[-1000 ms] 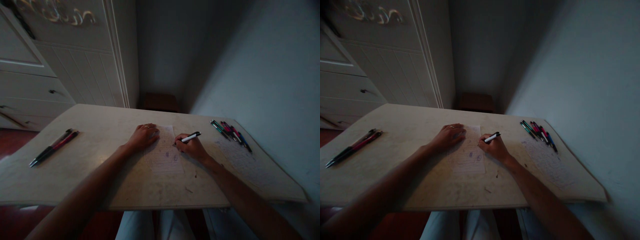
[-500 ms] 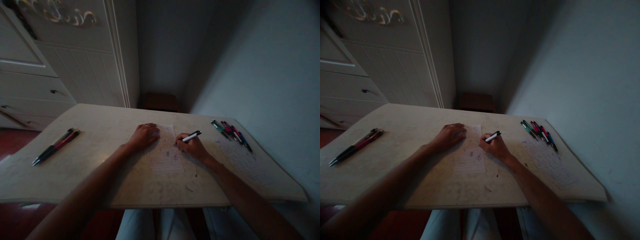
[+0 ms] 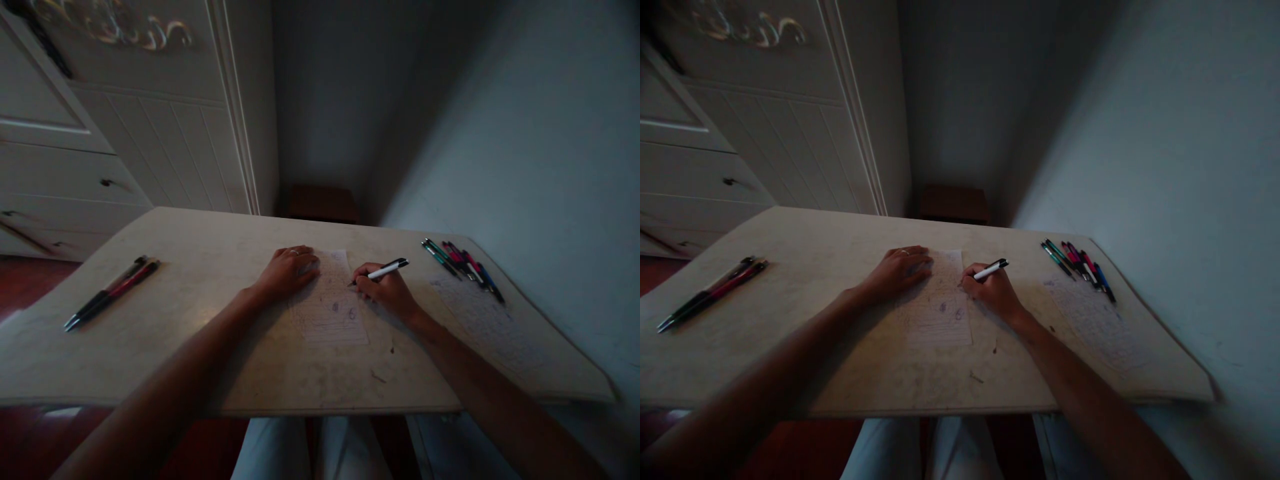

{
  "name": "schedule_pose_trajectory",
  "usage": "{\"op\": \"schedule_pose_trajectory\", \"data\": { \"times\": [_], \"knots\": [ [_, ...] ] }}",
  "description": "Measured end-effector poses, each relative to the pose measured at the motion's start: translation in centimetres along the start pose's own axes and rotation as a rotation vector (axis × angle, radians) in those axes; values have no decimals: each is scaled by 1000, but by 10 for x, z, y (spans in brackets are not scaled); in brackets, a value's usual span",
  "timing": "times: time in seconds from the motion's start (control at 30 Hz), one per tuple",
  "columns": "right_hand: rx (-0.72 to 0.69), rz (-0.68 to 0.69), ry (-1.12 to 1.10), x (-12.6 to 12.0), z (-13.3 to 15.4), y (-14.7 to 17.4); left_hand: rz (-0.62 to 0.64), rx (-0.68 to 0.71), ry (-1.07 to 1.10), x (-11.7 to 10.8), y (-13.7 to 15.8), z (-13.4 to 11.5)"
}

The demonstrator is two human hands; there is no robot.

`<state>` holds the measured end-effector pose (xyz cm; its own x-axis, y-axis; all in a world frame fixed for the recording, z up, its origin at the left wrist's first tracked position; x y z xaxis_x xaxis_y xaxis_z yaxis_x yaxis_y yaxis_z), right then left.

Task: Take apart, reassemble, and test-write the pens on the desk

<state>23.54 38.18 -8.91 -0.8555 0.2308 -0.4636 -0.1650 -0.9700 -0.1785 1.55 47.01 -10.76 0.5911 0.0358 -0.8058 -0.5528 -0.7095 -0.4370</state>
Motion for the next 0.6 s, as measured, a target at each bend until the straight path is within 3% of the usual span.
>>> {"op": "schedule_pose_trajectory", "data": {
  "times": [0.6],
  "knots": [
    [-17,51,23,4,-3,2,0,-14,16,0,-1,-1]
  ]
}}
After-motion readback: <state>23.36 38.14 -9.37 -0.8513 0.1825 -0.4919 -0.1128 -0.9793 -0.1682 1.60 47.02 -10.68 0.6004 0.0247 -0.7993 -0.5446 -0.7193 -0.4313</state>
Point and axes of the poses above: each hand's wrist, its own y-axis away from the middle knuckle, its own x-axis out of the palm, z = x × y, the point moved 2 cm from there along -y, towards the middle knuckle, and after that the axes turned 11 degrees about -z, right-handed, at the moved point
